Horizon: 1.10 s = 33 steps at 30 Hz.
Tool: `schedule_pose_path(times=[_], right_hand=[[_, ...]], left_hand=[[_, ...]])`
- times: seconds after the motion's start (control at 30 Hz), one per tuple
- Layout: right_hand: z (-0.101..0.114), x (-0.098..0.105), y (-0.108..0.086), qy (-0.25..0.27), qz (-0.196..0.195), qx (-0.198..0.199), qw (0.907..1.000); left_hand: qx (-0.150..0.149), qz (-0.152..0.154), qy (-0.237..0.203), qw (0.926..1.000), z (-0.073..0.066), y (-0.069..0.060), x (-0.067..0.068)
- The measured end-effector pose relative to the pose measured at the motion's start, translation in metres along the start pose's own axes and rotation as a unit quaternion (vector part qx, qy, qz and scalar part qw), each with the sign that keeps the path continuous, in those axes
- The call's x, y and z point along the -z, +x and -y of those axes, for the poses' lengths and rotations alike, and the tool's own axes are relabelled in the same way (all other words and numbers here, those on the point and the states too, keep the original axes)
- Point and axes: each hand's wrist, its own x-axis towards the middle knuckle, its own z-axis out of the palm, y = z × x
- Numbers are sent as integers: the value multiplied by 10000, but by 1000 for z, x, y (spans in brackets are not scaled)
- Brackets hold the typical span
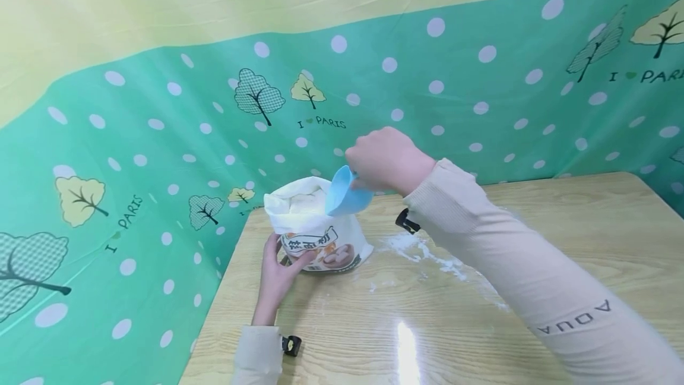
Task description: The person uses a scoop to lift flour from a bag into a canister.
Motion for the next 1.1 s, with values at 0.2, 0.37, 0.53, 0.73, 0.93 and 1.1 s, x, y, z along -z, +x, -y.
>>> schedule_pose_path(times=[0.2,0.37,0.53,0.73,0.93,1.1], right_hand=[[12,7,11,-394,291,-202,9986],[24,10,25,-674,681,-365,9947],[40,9,34,-913,1053,-393,9895],[52,8,43,-997,1212,-468,9865],[60,1,57,-1000,1446,-420,9835],[67,-2,70,-1180,1584,-299,9798]], left_hand=[[-7,37,5,10000,-2,2,0],[102,57,26,9999,-3,4,0],[177,82,105,9998,-1,1,0],[209,19,108,9997,-1,0,2],[139,9,99,9999,0,0,6],[144,41,125,9998,1,0,2]])
